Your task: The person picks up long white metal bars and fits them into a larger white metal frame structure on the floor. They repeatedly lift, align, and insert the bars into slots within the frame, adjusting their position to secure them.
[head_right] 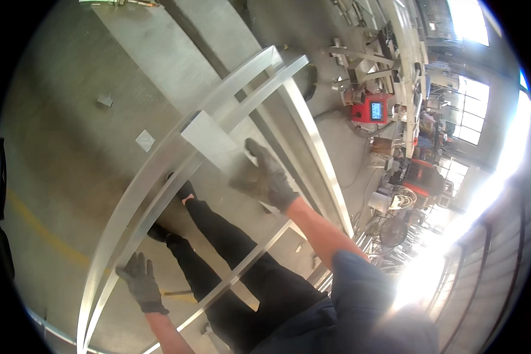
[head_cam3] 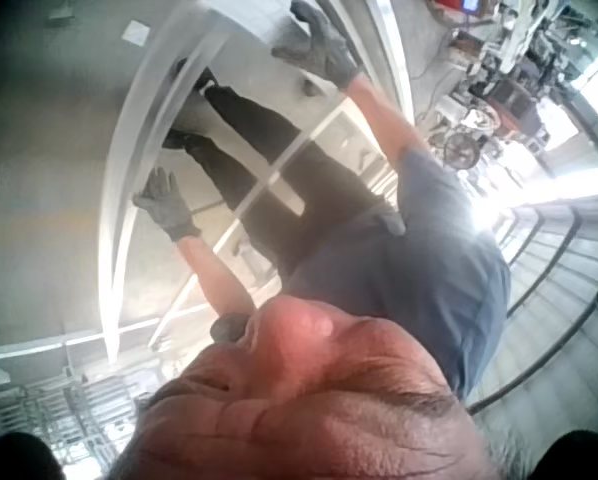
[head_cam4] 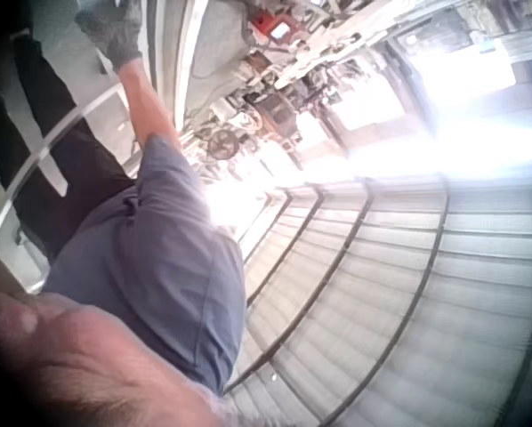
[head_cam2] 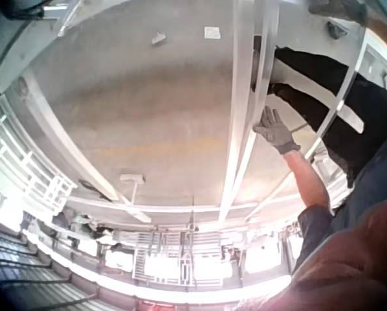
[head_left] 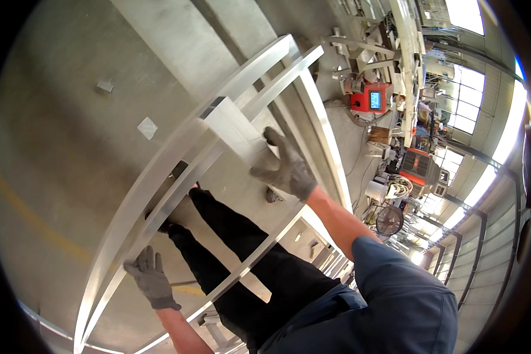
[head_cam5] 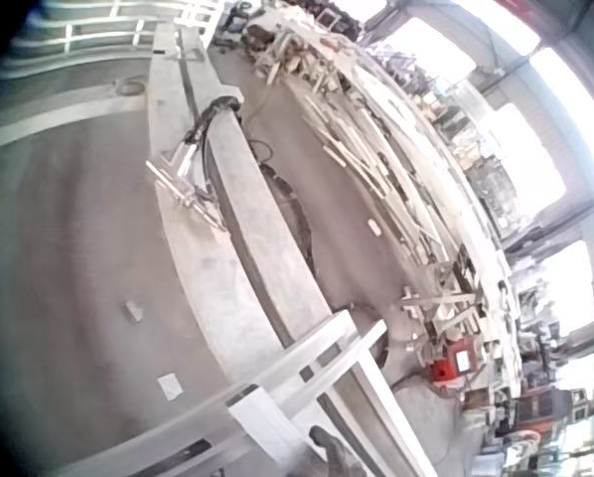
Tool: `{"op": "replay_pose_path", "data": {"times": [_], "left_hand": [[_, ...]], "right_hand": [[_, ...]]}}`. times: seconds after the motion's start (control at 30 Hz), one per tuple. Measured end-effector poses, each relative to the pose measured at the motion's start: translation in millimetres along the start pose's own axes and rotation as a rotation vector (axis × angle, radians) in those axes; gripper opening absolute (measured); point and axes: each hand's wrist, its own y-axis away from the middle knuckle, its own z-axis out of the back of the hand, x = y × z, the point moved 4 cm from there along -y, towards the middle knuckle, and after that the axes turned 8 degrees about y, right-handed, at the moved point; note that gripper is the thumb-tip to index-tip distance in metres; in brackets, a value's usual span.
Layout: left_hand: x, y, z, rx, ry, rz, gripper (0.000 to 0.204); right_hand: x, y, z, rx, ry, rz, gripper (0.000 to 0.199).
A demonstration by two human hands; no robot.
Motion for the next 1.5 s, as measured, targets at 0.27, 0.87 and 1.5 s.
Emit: {"op": "replay_pose_path", "data": {"times": [0.27, 0.87, 1.5], "left_hand": [[58, 41, 141, -0.061, -0.616, 0.020, 0.057], [36, 58, 112, 0.197, -0.927, -0.107, 0.045], [86, 99, 211, 0.371, -2.040, -0.192, 0.058]], "right_hand": [[-44, 54, 19, -0.161, 0.031, -0.033, 0.063], [-12, 237, -17, -0.270, 0.027, -0.175, 0.041], [-82, 309, -118, -0.255, -0.795, -0.727, 0.047]]}}
